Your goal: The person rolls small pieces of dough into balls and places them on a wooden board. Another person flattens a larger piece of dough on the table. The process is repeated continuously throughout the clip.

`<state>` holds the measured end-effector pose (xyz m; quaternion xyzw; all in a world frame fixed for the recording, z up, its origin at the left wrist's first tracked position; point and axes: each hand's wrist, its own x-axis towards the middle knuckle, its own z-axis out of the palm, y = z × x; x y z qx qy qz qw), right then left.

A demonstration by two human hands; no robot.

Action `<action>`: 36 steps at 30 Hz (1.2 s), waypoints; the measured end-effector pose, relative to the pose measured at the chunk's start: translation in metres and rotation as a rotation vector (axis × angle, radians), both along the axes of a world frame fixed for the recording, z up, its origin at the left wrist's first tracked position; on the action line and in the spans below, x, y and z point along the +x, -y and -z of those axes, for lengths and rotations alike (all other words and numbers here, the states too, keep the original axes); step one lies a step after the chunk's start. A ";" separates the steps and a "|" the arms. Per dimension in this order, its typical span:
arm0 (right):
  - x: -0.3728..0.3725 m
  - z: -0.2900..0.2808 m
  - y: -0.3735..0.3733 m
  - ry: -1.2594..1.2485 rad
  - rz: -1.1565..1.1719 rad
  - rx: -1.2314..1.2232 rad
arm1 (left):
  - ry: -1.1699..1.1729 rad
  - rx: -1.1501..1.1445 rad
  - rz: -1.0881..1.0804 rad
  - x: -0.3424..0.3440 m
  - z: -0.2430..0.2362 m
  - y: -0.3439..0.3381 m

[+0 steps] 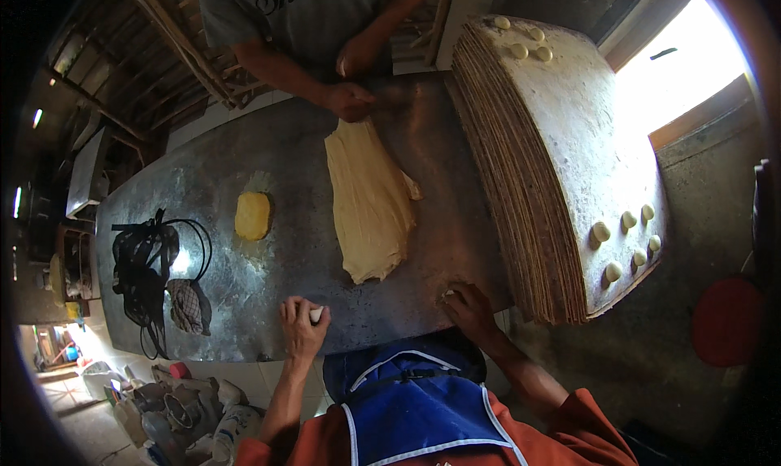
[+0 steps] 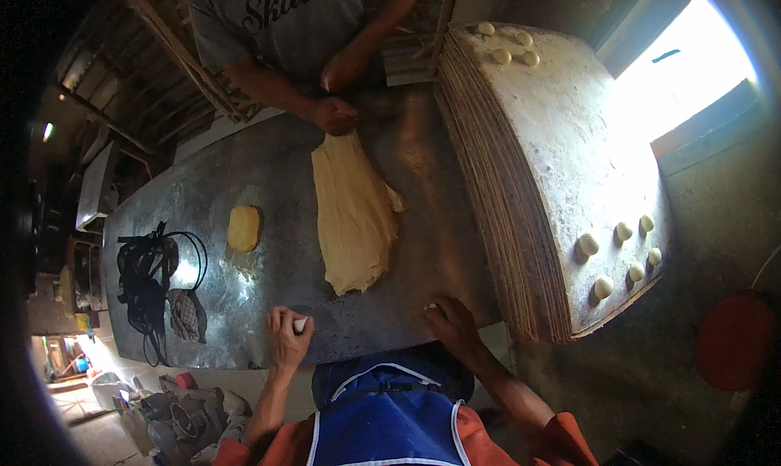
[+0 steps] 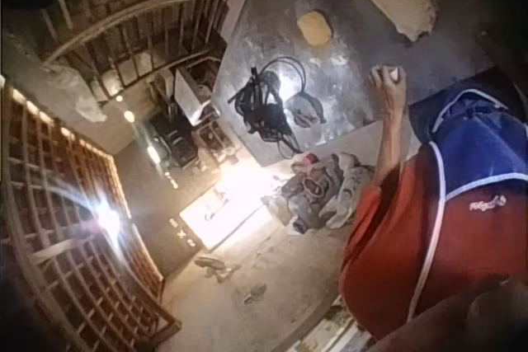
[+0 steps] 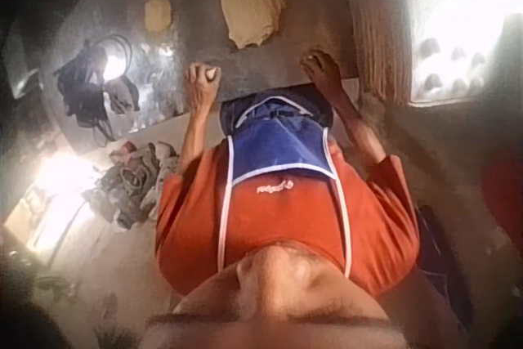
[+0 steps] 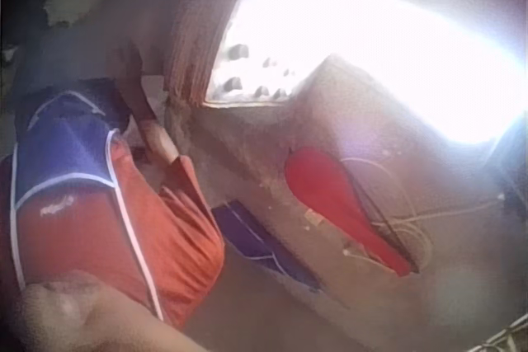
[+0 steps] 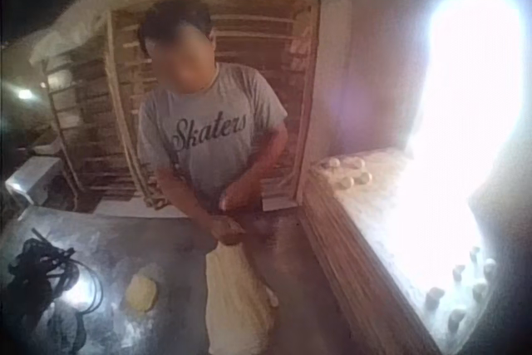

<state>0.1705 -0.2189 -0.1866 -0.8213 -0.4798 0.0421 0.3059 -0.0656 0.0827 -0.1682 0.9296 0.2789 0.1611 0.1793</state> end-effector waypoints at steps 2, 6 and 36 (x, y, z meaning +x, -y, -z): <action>0.000 -0.004 0.010 0.073 -0.093 -0.008 | 0.025 0.047 0.004 0.002 0.011 -0.008; 0.017 -0.006 0.005 0.142 -0.116 -0.026 | 0.068 -0.032 0.131 0.010 0.030 -0.030; 0.005 0.034 -0.031 -0.321 0.134 0.039 | 0.292 -0.040 0.155 0.015 0.055 0.020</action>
